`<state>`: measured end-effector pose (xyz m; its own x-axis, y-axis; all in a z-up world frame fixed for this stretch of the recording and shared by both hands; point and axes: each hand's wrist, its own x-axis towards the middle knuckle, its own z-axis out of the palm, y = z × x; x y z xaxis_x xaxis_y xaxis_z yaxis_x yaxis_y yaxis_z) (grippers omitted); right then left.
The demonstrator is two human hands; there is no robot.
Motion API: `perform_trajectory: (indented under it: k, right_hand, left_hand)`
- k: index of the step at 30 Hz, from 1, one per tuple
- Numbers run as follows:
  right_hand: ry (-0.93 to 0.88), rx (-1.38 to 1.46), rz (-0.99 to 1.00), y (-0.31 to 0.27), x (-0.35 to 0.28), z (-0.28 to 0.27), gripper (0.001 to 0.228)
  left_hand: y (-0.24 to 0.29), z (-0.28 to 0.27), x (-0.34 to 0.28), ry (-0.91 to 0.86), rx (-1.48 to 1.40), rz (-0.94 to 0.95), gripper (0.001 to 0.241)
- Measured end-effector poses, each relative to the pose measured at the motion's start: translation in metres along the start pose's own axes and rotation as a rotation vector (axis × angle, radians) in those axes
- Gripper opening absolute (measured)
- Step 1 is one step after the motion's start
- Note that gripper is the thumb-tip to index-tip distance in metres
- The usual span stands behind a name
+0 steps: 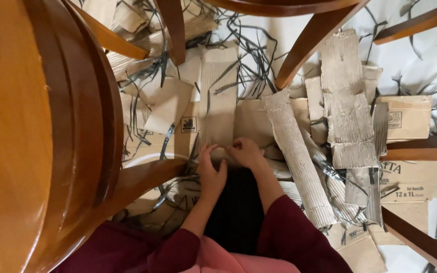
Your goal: Wrapping wooden chair legs with protective cardboard and securing them with plastic ties.
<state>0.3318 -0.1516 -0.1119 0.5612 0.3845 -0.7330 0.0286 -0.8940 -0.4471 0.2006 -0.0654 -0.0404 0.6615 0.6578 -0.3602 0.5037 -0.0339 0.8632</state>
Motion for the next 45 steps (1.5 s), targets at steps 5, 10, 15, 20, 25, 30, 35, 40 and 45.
perform_trajectory:
  k: [5,10,15,20,25,30,35,40,45]
  right_hand:
    - [0.154,0.187,-0.108,0.014,0.021,0.023,0.041]
    - [0.401,0.666,-0.328,-0.014,-0.021,0.007,0.016]
    - [0.482,0.821,-0.363,-0.047,-0.096,-0.014,0.02]
    - [0.511,0.849,-0.404,-0.068,-0.172,-0.014,0.027]
    - [0.405,0.982,-0.424,-0.089,-0.255,-0.01,0.054]
    - [0.242,1.169,-0.534,-0.063,-0.243,0.029,0.018]
    - [0.03,1.226,-0.816,-0.068,-0.266,0.056,0.025]
    - [-0.059,1.128,-0.946,-0.07,-0.256,0.079,0.036]
    - [-0.054,0.898,-1.022,-0.065,-0.245,0.09,0.06]
  left_hand:
    - [0.011,-0.008,-0.012,0.008,-0.087,-0.056,0.045]
    - [0.013,-0.021,-0.039,0.053,-0.158,0.007,0.05]
    - [0.017,-0.041,-0.071,0.179,-0.257,0.311,0.063]
    - [0.031,-0.084,-0.103,0.223,-0.142,0.543,0.064]
    - [0.045,-0.147,-0.149,0.133,-0.123,0.769,0.047]
    - [0.06,-0.216,-0.193,-0.051,-0.206,0.897,0.084]
    - [0.048,-0.248,-0.217,0.257,-0.183,1.0,0.023]
    - [0.041,-0.263,-0.229,0.451,-0.294,1.04,0.009]
    - [0.041,-0.27,-0.233,0.502,-0.335,1.046,0.009]
